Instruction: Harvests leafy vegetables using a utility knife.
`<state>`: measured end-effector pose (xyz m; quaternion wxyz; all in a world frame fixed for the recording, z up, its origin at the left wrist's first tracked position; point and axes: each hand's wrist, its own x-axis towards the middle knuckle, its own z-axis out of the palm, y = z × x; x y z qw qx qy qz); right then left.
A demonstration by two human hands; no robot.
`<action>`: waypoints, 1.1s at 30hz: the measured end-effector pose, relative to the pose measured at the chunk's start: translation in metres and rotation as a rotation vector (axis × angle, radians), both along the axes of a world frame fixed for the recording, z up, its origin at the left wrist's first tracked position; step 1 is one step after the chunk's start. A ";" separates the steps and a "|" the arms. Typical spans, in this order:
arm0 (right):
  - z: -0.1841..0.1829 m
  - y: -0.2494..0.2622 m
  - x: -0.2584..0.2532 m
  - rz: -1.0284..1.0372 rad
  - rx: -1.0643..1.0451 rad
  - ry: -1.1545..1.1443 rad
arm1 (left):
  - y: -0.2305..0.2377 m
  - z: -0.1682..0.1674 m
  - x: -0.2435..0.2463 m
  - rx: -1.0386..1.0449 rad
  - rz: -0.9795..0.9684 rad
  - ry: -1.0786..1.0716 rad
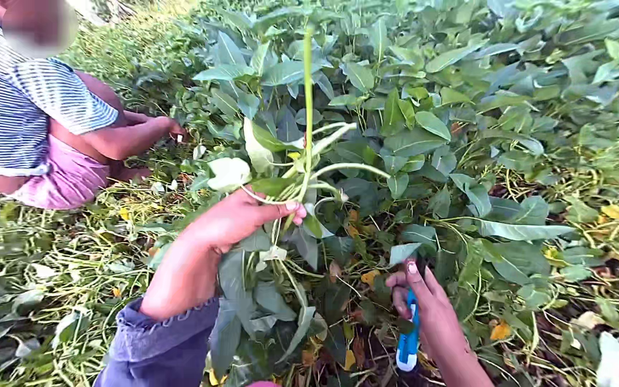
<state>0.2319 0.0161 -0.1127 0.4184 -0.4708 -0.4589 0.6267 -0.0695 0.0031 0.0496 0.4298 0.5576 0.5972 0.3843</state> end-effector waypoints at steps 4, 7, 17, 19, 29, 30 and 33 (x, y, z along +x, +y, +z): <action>0.095 0.025 -0.045 0.134 0.424 0.070 | 0.026 0.067 0.002 0.188 -0.022 0.025; 0.148 0.040 -0.086 0.293 0.535 0.034 | 0.034 0.111 0.017 0.265 -0.077 -0.008; 0.268 0.062 -0.081 0.339 0.664 0.244 | 0.019 0.208 -0.038 0.334 0.081 -0.065; 0.288 0.066 -0.061 0.346 0.580 0.331 | 0.015 0.204 -0.068 0.270 0.170 -0.039; 0.368 0.080 0.067 -0.278 0.551 0.643 | 0.030 0.111 -0.074 0.207 0.449 0.039; 0.380 0.085 0.087 -0.335 0.585 0.672 | 0.035 0.111 -0.063 0.229 0.398 0.027; 0.427 0.096 0.150 -0.474 0.713 0.649 | 0.055 0.115 -0.028 0.279 0.221 -0.059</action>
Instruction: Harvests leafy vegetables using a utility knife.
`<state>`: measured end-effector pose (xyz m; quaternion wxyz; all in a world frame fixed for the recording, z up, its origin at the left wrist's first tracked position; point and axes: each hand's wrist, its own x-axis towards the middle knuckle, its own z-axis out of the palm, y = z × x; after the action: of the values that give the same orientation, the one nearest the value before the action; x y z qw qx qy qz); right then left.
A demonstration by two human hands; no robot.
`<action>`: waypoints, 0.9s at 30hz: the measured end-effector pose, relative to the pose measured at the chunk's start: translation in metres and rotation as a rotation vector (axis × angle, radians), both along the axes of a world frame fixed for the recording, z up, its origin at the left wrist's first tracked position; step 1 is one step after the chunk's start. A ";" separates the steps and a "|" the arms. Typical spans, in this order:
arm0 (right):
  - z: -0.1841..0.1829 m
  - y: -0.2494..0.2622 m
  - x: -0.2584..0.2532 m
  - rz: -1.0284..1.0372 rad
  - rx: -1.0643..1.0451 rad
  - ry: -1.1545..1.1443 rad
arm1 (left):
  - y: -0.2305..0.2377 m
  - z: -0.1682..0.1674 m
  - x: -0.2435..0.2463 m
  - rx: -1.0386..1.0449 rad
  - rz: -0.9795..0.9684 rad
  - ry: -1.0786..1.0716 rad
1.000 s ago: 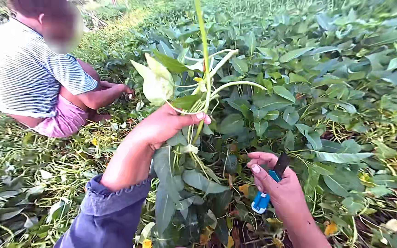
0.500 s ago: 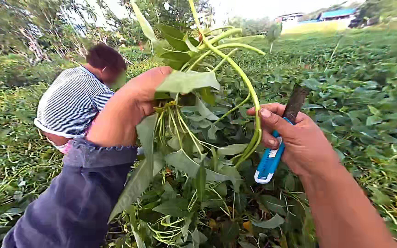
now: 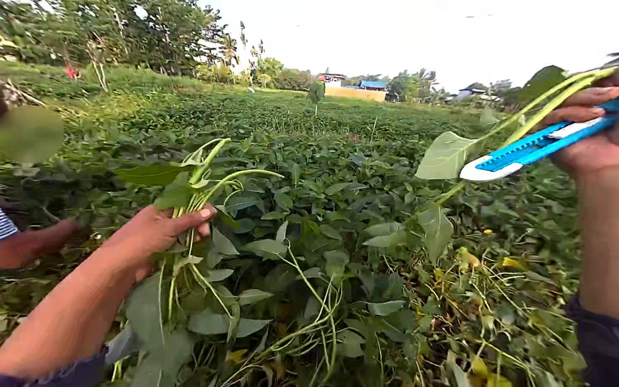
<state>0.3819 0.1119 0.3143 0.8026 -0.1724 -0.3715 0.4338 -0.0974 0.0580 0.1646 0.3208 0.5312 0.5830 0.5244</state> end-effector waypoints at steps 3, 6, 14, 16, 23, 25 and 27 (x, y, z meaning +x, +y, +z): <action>0.032 -0.014 0.034 -0.225 -0.068 -0.079 | 0.028 0.000 0.043 0.100 -0.160 -0.068; 0.008 -0.039 0.043 -0.406 -0.227 -0.125 | 0.049 0.002 0.107 0.247 -0.199 -0.128; -0.169 -0.058 0.047 -0.449 -0.791 0.130 | 0.037 -0.063 0.308 0.115 -0.621 0.122; -0.206 -0.052 0.045 -0.409 -0.877 0.257 | 0.031 -0.105 0.333 -0.106 -0.866 0.071; -0.253 -0.052 0.068 -0.078 -1.134 0.156 | 0.025 -0.190 0.331 -0.730 -1.080 -0.282; -0.268 -0.054 0.099 0.088 -1.248 -0.172 | 0.034 -0.196 0.323 -0.766 -0.996 -0.263; -0.291 -0.059 0.124 0.016 -1.304 -0.385 | 0.044 -0.201 0.312 -0.771 -0.960 -0.244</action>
<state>0.5055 0.0525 0.0237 0.4509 -0.6924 -0.1714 0.5365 0.2150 0.1016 -0.0361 0.7533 0.5164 0.3857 0.1307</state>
